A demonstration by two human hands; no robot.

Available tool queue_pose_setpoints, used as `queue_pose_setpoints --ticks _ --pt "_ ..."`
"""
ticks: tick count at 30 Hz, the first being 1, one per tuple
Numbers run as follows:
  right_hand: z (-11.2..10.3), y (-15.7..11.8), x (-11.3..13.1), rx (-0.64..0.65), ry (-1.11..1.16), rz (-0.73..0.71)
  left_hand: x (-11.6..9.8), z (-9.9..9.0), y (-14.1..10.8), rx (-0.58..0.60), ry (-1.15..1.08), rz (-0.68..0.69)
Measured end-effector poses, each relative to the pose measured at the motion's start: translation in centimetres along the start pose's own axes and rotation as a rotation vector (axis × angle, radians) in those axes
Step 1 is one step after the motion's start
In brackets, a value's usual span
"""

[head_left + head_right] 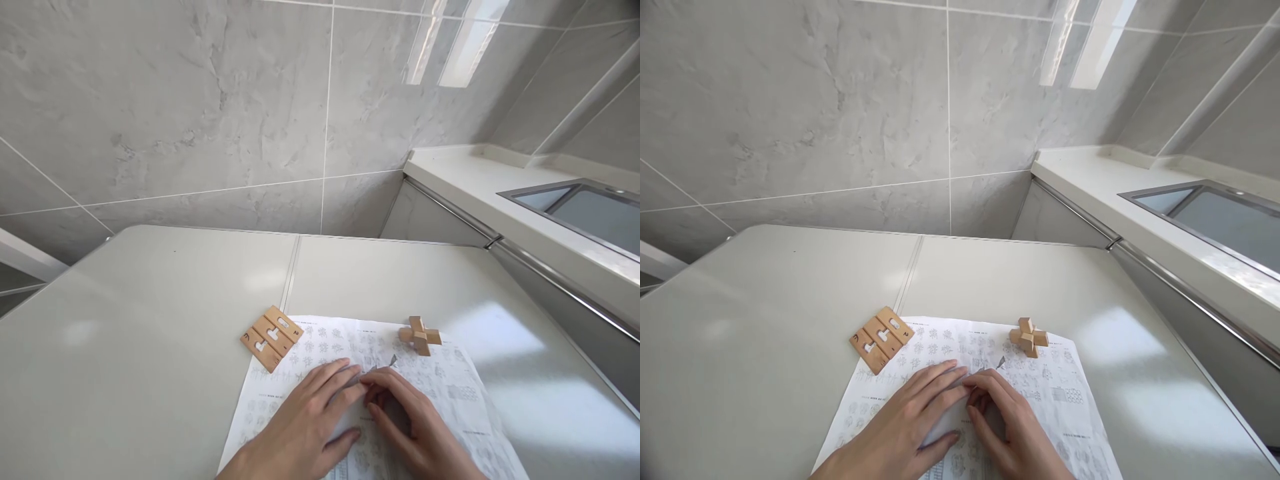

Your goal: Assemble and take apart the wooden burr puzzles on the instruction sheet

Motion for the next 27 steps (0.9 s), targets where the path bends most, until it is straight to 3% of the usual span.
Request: queue_pose_setpoints --ticks 17,27 --pt "-0.26 0.18 0.48 -0.038 -0.027 0.005 -0.08 0.01 0.0 -0.006 0.023 0.008" --pt "-0.44 0.07 -0.35 -0.057 0.069 0.068 -0.11 0.02 -0.04 -0.005 0.022 0.0"
Point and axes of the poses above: each hand's wrist, its own y-axis towards the middle knuckle, its own z-axis out of the palm, x = y × z, the point moved 5 cm from there along y, towards the middle knuckle, and after that the axes turned 14 degrees about -x, right-handed, at the moved point
